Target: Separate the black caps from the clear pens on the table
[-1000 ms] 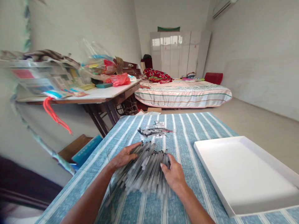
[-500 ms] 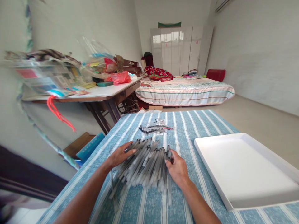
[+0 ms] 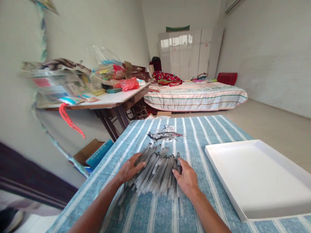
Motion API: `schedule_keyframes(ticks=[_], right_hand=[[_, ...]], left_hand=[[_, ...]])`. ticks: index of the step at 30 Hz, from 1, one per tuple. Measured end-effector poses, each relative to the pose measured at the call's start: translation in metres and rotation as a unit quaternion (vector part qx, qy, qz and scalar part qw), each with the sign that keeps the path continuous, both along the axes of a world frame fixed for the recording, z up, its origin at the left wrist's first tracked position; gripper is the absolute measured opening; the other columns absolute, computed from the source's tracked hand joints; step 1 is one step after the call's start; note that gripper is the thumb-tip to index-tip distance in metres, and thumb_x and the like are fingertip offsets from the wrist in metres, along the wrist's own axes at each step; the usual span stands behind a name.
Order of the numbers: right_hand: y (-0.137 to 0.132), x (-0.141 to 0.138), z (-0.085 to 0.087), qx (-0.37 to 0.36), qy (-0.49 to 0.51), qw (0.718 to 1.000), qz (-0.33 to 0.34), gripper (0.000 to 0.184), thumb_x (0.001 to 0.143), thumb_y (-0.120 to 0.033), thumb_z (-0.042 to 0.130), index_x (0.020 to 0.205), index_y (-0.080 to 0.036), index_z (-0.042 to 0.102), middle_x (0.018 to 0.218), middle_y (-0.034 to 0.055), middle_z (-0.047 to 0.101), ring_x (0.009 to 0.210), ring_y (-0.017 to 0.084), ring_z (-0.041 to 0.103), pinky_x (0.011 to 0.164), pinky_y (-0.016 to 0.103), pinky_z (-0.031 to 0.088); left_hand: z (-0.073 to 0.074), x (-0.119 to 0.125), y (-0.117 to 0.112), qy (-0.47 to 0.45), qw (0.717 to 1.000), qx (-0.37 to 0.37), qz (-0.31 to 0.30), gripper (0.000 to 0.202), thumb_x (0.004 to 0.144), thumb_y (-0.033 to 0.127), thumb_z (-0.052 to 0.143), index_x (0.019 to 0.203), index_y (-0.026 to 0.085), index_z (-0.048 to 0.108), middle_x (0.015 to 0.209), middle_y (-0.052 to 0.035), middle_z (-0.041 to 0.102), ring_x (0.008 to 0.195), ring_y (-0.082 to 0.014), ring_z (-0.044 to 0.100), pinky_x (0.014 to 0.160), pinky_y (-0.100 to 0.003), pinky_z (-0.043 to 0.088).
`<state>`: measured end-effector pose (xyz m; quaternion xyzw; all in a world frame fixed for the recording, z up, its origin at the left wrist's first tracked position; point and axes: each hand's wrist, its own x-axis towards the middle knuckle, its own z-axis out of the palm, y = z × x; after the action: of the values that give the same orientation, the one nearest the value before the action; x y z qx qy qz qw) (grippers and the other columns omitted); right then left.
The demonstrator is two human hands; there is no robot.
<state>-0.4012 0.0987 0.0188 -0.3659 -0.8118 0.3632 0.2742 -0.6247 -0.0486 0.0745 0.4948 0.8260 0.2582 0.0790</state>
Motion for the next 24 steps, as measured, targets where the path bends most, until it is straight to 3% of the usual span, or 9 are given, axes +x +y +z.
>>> schedule_keyframes(ticks=[6, 10, 19, 24], right_hand=[[-0.009, -0.004, 0.002, 0.006, 0.057, 0.998, 0.036, 0.046, 0.073, -0.025, 0.054, 0.118, -0.015, 0.05, 0.116, 0.0084, 0.057, 0.105, 0.02, 0.054, 0.093, 0.033, 0.04], [-0.005, -0.002, 0.004, -0.014, 0.061, 0.998, 0.031, 0.046, 0.073, -0.025, 0.054, 0.118, -0.017, 0.049, 0.113, 0.0065, 0.059, 0.102, 0.02, 0.056, 0.09, 0.032, 0.041], [0.014, 0.013, 0.024, 0.025, -0.114, 0.993, -0.017, 0.046, 0.07, -0.033, 0.059, 0.114, -0.02, 0.052, 0.083, 0.0022, 0.065, 0.075, 0.019, 0.061, 0.064, 0.027, 0.042], [0.02, 0.021, 0.036, 0.025, -0.209, 0.977, -0.031, 0.034, 0.067, -0.043, 0.06, 0.092, -0.02, 0.06, 0.066, 0.0004, 0.063, 0.064, 0.018, 0.059, 0.05, 0.023, 0.031]], left_hand=[[0.007, -0.004, 0.025, 0.002, 0.999, 0.007, -0.041, 0.048, 0.075, 0.043, 0.048, 0.113, 0.014, 0.053, 0.119, -0.0092, 0.055, 0.11, -0.0237, 0.049, 0.096, -0.032, 0.036], [0.011, -0.007, 0.033, 0.003, 0.999, 0.003, -0.054, 0.045, 0.077, 0.045, 0.044, 0.111, 0.017, 0.054, 0.11, -0.0065, 0.06, 0.102, -0.0218, 0.054, 0.09, -0.031, 0.04], [0.01, -0.028, 0.022, 0.022, 0.998, -0.034, 0.038, 0.059, 0.074, 0.058, 0.04, 0.107, 0.013, 0.058, 0.109, -0.0108, 0.062, 0.104, -0.0277, 0.054, 0.09, -0.034, 0.039], [0.012, -0.03, 0.012, 0.025, 0.997, -0.042, 0.054, 0.059, 0.073, 0.059, 0.04, 0.104, 0.013, 0.06, 0.106, -0.0101, 0.064, 0.101, -0.0272, 0.057, 0.088, -0.033, 0.041]])
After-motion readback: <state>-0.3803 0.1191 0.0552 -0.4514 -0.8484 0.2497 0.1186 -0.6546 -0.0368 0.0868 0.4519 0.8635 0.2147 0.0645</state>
